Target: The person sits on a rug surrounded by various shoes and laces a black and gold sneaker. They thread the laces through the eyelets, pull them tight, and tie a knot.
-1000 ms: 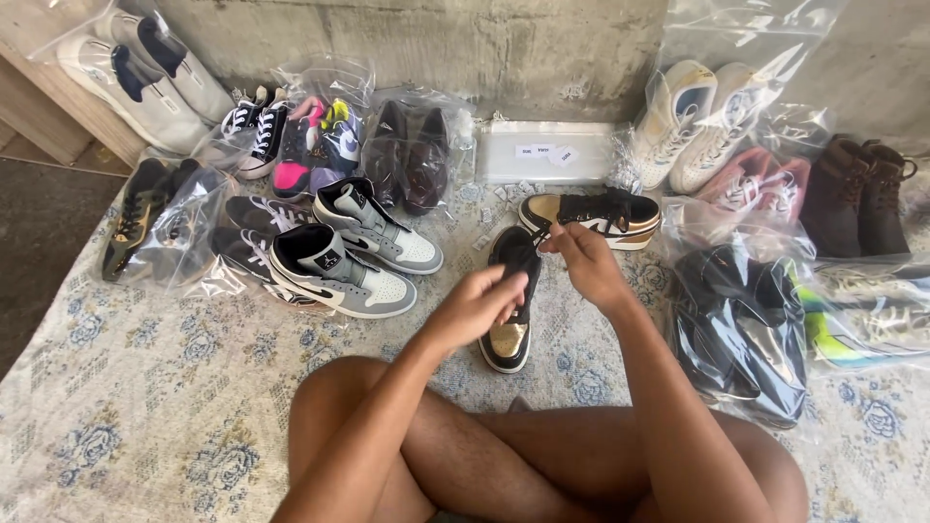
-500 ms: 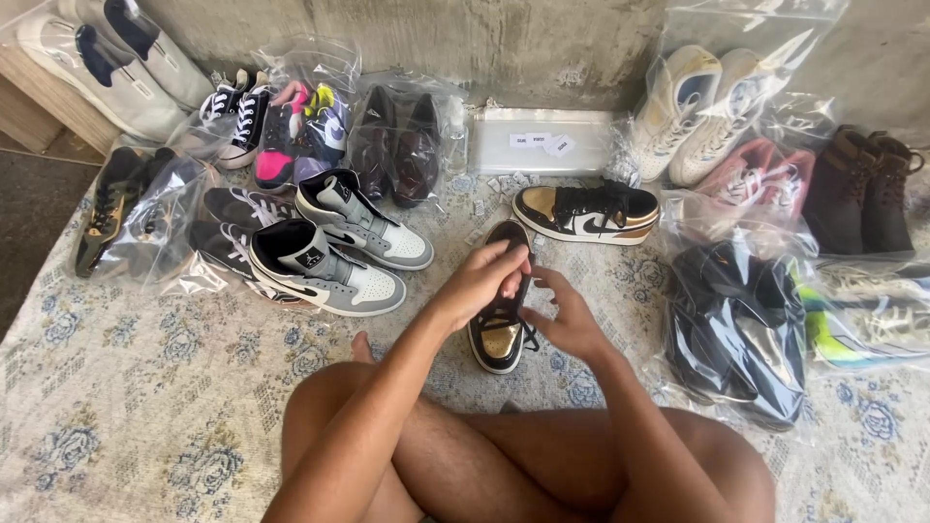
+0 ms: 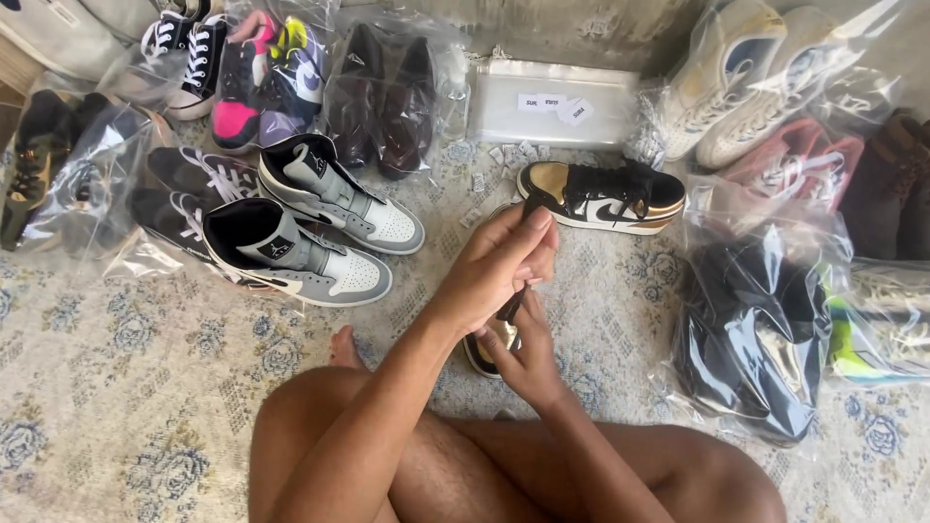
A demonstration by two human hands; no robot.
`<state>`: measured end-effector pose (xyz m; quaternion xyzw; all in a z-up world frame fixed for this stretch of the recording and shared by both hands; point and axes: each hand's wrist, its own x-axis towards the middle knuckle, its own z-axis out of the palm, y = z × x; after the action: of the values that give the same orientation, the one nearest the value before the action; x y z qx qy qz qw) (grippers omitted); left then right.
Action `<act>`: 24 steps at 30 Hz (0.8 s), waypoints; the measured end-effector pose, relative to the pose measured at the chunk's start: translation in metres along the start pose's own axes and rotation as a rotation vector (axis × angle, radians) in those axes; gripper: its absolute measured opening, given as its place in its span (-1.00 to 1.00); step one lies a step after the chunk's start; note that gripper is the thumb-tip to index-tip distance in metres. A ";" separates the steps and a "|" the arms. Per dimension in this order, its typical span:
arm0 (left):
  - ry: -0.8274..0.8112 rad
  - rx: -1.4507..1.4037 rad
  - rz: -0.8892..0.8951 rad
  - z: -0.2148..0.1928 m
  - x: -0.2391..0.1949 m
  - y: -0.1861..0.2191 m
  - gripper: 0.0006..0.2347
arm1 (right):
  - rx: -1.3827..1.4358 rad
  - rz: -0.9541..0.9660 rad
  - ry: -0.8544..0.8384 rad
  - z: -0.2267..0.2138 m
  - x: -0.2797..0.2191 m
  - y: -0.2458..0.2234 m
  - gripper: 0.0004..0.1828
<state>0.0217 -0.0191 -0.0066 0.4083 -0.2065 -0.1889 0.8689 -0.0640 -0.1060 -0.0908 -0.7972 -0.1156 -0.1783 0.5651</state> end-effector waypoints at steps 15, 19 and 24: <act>0.111 0.620 -0.599 -0.051 0.009 -0.004 -0.08 | 0.679 0.382 0.083 0.004 -0.001 0.084 -0.47; 0.032 0.658 -0.708 -0.085 -0.001 -0.048 -0.13 | 0.717 0.367 0.079 0.003 0.003 0.081 -0.49; 0.138 0.401 -0.628 -0.055 -0.005 -0.026 -0.55 | 0.365 0.369 -0.194 0.005 -0.004 0.098 -0.45</act>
<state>0.0418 0.0028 -0.0598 0.6256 -0.0452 -0.3740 0.6832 -0.0293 -0.1339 -0.1782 -0.7031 -0.0523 0.0287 0.7086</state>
